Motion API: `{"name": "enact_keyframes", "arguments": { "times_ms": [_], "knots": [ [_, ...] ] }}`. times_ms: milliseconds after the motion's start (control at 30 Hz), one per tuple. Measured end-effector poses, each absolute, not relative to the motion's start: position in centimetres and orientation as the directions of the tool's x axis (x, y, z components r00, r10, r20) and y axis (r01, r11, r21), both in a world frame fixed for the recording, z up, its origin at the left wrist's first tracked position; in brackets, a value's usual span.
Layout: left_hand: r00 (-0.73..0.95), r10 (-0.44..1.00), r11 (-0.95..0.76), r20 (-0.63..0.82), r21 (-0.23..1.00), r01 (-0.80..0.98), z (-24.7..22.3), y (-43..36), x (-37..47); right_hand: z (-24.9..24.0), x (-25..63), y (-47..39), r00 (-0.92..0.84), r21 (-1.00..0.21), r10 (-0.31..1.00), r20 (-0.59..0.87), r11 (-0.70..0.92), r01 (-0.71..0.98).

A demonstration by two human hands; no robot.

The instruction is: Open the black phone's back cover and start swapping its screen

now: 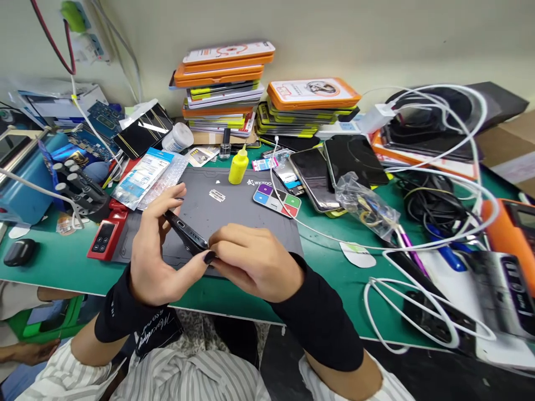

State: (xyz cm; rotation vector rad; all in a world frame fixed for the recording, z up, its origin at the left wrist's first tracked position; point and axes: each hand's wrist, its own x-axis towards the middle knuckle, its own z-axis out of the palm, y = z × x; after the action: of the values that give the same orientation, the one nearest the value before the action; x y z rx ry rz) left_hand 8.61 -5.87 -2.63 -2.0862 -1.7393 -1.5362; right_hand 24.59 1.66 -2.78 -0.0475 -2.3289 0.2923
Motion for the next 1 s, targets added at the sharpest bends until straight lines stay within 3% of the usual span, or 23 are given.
{"name": "enact_keyframes", "arguments": {
  "times_ms": [167,533,1000],
  "knots": [
    [-0.102,0.765,-0.364,0.636,0.557,0.747,-2.6,-5.8,8.2,-2.9,23.9,1.5,-0.687,-0.254,0.095,0.721,0.958,-0.135],
    [-0.154,0.779,-0.362,0.607,0.637,0.680,-2.2,-5.7,8.4,-3.1,23.3,0.9,-0.655,-0.289,0.131,0.744,0.947,-0.138],
    [-0.177,0.775,-0.378,0.607,0.668,0.641,-2.2,-5.8,8.7,-3.5,23.6,-0.6,-0.587,-0.312,0.262,0.766,0.950,0.016]
  ]
}}
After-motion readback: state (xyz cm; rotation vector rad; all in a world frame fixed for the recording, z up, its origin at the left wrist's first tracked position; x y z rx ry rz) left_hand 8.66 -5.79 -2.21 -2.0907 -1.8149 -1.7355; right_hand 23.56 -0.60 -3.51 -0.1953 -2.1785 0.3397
